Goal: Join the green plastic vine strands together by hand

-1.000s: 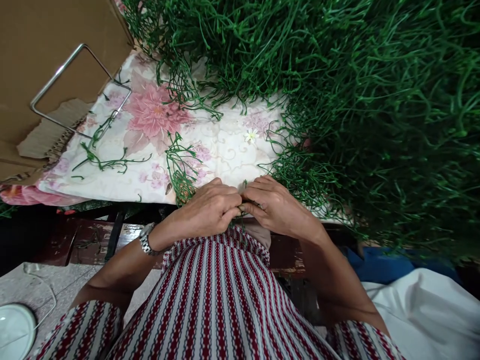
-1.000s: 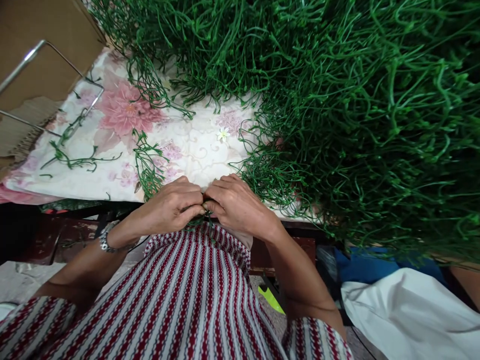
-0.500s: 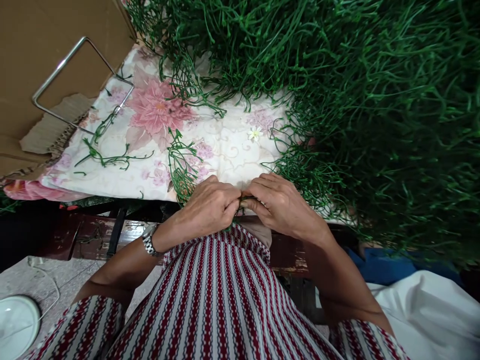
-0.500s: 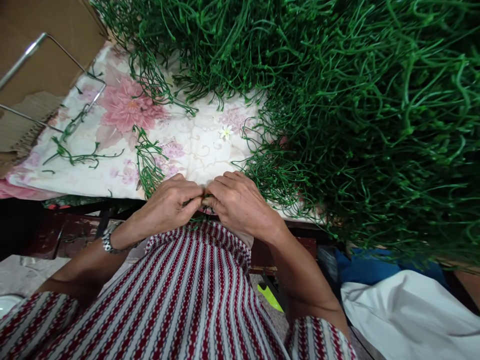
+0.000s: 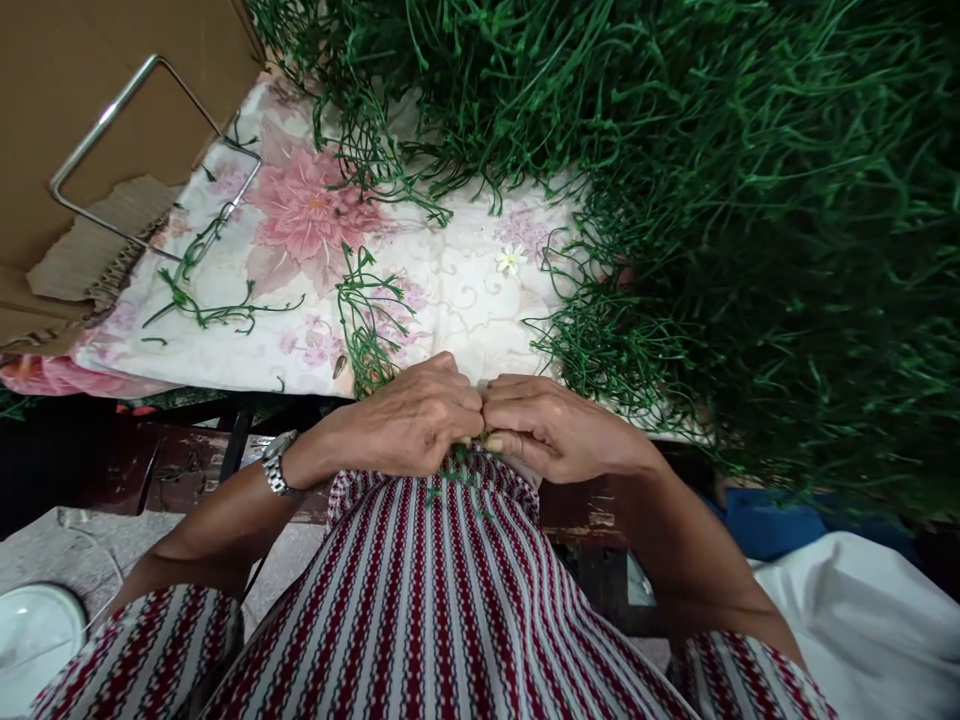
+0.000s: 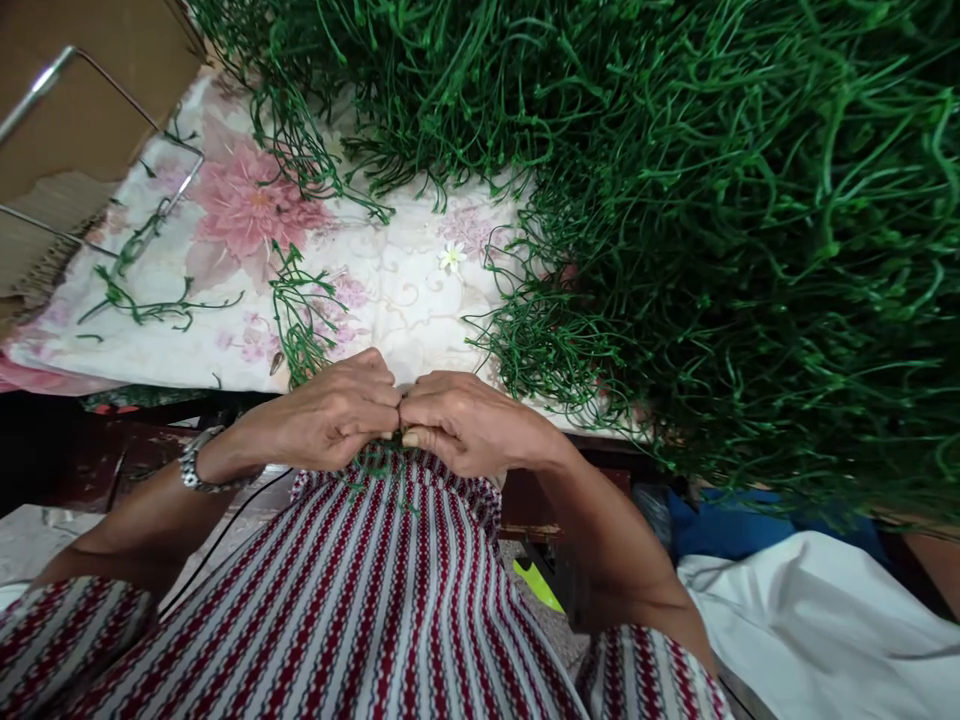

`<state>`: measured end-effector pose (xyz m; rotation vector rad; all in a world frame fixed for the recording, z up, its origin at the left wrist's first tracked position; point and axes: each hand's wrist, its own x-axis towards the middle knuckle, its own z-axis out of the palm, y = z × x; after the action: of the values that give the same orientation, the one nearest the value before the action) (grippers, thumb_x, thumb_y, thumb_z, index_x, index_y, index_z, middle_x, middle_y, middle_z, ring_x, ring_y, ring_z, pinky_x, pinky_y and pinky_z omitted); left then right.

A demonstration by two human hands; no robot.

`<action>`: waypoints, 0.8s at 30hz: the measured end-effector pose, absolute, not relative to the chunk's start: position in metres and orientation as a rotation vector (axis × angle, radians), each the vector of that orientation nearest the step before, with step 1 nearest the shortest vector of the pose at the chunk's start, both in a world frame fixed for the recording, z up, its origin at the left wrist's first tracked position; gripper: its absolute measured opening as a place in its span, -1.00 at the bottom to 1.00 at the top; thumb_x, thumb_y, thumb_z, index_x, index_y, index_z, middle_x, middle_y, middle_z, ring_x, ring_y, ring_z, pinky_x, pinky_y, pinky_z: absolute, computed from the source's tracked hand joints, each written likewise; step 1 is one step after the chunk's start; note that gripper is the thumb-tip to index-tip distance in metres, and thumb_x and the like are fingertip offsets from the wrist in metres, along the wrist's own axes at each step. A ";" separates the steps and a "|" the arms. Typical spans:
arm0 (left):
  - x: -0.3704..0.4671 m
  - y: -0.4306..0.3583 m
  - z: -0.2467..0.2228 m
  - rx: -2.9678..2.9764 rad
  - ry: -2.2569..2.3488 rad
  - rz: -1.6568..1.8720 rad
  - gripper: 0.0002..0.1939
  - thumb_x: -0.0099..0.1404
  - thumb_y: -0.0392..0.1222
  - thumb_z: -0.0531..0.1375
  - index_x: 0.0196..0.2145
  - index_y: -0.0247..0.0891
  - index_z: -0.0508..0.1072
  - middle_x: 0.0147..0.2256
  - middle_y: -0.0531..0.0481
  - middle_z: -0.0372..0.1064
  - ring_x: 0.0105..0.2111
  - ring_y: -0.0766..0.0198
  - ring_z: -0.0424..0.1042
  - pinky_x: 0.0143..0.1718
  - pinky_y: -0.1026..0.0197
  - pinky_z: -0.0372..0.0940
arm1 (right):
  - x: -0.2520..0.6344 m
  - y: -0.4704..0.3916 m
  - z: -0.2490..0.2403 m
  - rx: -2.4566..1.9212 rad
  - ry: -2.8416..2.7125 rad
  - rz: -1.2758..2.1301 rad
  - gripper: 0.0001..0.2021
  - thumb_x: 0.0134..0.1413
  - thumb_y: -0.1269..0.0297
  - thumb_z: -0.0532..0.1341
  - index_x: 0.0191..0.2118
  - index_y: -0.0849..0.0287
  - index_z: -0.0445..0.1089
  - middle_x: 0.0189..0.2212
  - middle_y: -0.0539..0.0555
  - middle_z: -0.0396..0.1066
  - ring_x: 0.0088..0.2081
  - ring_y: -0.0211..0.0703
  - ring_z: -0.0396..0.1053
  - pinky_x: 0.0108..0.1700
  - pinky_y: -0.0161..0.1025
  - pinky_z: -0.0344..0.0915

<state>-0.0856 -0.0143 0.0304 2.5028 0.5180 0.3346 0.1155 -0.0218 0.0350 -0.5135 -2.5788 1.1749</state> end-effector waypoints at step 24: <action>-0.074 -0.025 0.027 2.105 1.181 0.957 -0.90 0.24 -0.32 0.06 -0.43 -0.30 0.33 -0.50 0.03 0.30 -0.46 0.34 0.27 -0.36 0.24 0.19 | 0.105 -0.038 0.031 -1.149 -2.149 0.604 -0.86 0.12 0.24 0.15 -0.27 0.21 0.28 -0.39 0.09 0.34 -0.33 -0.21 0.30 -0.30 -0.27 0.27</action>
<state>-0.0743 -0.0248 0.0272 2.1049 1.1813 0.9569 0.1050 -0.0380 0.0306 -1.1490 -2.1488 0.6043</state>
